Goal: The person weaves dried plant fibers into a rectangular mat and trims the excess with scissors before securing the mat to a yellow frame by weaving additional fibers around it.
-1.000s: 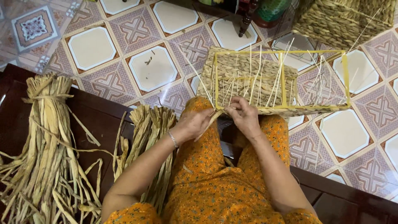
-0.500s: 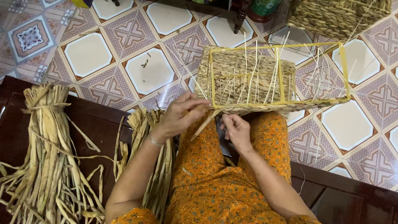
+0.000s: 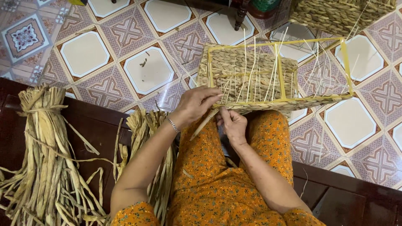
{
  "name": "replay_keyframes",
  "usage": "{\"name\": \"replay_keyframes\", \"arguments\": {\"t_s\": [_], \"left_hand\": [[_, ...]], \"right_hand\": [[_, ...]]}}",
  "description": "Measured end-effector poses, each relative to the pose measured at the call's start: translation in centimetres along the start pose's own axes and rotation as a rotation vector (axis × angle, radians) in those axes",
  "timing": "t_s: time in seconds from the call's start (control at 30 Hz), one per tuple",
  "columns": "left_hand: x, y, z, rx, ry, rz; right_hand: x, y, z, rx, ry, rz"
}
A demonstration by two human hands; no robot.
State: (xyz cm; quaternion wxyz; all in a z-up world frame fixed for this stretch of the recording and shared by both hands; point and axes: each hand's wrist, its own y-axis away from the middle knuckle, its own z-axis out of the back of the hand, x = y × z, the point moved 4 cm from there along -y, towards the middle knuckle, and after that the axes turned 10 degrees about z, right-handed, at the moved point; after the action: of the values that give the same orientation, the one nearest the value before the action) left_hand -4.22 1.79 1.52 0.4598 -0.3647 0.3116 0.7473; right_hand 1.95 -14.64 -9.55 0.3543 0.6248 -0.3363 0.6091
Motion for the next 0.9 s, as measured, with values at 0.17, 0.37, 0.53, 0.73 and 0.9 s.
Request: {"name": "replay_keyframes", "arguments": {"t_s": [0.17, 0.37, 0.53, 0.73, 0.9], "left_hand": [[0.9, -1.3, -0.8, 0.121, -0.349, 0.067], [-0.5, -0.3, 2.4, 0.095, 0.289, 0.227], [-0.6, 2.4, 4.1, -0.177, 0.864, -0.123], [-0.7, 3.6, 3.1, -0.225, 0.999, -0.148], [1.0, 3.3, 2.3, -0.209, 1.003, -0.116]], "right_hand": [[-1.1, 0.1, 0.1, -0.029, 0.008, -0.040], [1.8, 0.4, 1.2, 0.037, 0.191, 0.118], [10.4, 0.9, -0.9, 0.153, 0.442, 0.824], [12.3, -1.3, -2.7, 0.197, 0.593, 0.953], [12.2, -2.6, -3.5, 0.312, 0.645, 0.848]]}}
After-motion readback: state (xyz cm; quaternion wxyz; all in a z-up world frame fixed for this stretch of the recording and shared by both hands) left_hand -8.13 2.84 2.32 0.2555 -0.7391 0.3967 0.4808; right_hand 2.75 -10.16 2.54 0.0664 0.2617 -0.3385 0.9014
